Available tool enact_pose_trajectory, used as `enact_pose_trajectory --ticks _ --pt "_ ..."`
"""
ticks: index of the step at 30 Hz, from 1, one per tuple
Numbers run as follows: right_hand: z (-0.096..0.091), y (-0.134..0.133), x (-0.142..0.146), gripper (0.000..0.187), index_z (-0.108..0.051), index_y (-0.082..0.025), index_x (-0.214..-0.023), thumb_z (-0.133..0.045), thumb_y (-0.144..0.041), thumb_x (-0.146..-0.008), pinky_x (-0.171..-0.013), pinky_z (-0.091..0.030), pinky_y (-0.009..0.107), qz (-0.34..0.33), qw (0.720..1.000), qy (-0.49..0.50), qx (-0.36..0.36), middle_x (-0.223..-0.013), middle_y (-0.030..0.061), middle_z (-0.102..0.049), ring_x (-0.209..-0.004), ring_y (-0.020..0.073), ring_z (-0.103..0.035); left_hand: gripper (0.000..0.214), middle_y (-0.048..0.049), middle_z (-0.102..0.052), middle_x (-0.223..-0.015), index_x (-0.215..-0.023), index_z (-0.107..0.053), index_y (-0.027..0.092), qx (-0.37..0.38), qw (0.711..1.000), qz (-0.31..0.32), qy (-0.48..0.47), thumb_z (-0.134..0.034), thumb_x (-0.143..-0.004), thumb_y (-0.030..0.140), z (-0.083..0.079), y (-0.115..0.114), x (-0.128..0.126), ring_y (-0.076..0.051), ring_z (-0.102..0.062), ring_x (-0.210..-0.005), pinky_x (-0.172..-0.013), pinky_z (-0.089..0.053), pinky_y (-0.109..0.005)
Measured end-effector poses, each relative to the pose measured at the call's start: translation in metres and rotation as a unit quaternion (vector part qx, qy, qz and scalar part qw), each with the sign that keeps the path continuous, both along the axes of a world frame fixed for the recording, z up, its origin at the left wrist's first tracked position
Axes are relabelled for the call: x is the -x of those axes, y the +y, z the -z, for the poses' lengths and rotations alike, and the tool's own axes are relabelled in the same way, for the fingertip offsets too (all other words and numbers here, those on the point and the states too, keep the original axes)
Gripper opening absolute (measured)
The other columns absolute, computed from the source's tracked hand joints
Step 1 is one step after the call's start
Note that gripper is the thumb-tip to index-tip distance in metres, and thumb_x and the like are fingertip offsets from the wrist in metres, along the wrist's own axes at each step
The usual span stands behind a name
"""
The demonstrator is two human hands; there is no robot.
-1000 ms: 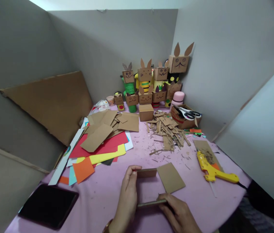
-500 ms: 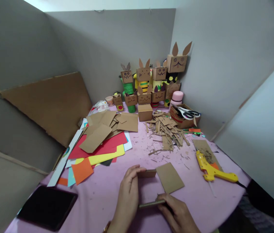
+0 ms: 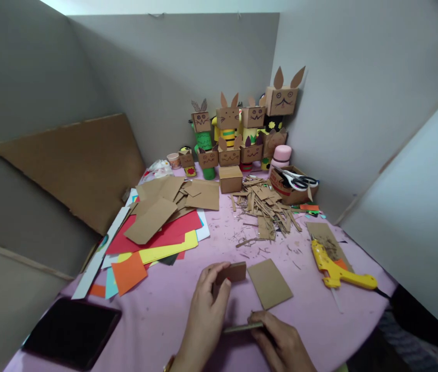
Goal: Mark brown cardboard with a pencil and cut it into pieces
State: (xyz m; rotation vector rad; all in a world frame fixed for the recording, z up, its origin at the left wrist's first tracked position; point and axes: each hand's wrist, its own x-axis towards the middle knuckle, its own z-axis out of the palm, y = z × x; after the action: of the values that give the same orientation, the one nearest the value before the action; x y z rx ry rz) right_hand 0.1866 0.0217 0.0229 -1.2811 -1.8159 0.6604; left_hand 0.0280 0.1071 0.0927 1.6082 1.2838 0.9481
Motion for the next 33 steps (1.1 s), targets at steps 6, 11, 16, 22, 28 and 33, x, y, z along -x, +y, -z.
enact_pose_trajectory --ticks 6,11,16,22,28,33 --pt "-0.006 0.000 -0.007 0.019 -0.049 -0.024 -0.105 -0.046 -0.014 -0.090 -0.071 -0.051 0.019 -0.025 1.000 0.004 0.004 -0.090 0.0029 -0.067 -0.079 0.0130 -0.066 0.030 -0.0099 -0.057 -0.119 -0.112 -0.060 0.022 -0.008 1.000 -0.005 0.006 -0.050 -0.084 0.029 0.002 -0.002 -0.002 -0.026 -0.051 -0.116 -0.103 -0.035 -0.045" --pt "-0.004 0.001 -0.009 0.015 -0.052 -0.023 -0.101 -0.044 -0.014 -0.092 -0.072 -0.051 0.018 -0.023 1.000 -0.001 -0.004 -0.088 0.0036 -0.067 -0.079 0.0129 -0.066 0.032 -0.0101 -0.055 -0.121 -0.115 -0.057 0.022 -0.012 1.000 0.001 0.024 -0.049 -0.085 0.029 0.004 -0.001 -0.002 -0.025 -0.048 -0.118 -0.105 -0.033 -0.047" --pt "-0.004 0.005 -0.008 0.015 -0.055 -0.022 -0.101 -0.042 -0.018 -0.094 -0.073 -0.051 0.020 -0.027 0.999 -0.011 -0.017 -0.087 0.0046 -0.069 -0.081 0.0142 -0.067 0.034 -0.0107 -0.054 -0.121 -0.116 -0.055 0.020 0.002 0.999 0.018 0.035 -0.046 -0.087 0.035 -0.002 -0.001 0.000 -0.024 -0.048 -0.117 -0.104 -0.033 -0.047" --pt "-0.006 0.006 -0.005 0.017 -0.056 -0.021 -0.099 -0.045 -0.013 -0.091 -0.073 -0.050 0.018 -0.019 1.000 -0.001 -0.012 -0.088 0.0042 -0.069 -0.080 0.0134 -0.067 0.046 -0.0134 -0.047 -0.128 -0.121 -0.050 0.018 0.021 0.998 0.043 0.030 -0.053 -0.081 0.041 -0.004 -0.003 0.002 -0.027 -0.041 -0.125 -0.109 -0.028 -0.049" --pt "-0.010 0.005 -0.004 0.017 -0.057 -0.020 -0.094 -0.041 -0.016 -0.092 -0.070 -0.050 0.020 -0.013 0.999 0.005 0.030 -0.084 0.0049 -0.068 -0.077 0.0146 -0.065 0.094 -0.0178 -0.020 -0.146 -0.135 -0.033 0.016 0.087 0.988 0.107 0.071 -0.078 -0.055 0.036 -0.005 -0.003 0.007 -0.032 -0.021 -0.138 -0.113 -0.020 -0.048" --pt "-0.012 0.005 -0.005 0.017 -0.058 -0.020 -0.092 -0.041 -0.016 -0.092 -0.070 -0.049 0.020 -0.022 0.999 -0.002 0.040 -0.083 0.0050 -0.067 -0.076 0.0148 -0.065 0.080 -0.0164 -0.028 -0.143 -0.135 -0.032 0.017 0.069 0.990 0.103 0.063 -0.070 -0.066 0.031 -0.004 -0.002 0.009 -0.029 -0.026 -0.137 -0.114 -0.020 -0.048"
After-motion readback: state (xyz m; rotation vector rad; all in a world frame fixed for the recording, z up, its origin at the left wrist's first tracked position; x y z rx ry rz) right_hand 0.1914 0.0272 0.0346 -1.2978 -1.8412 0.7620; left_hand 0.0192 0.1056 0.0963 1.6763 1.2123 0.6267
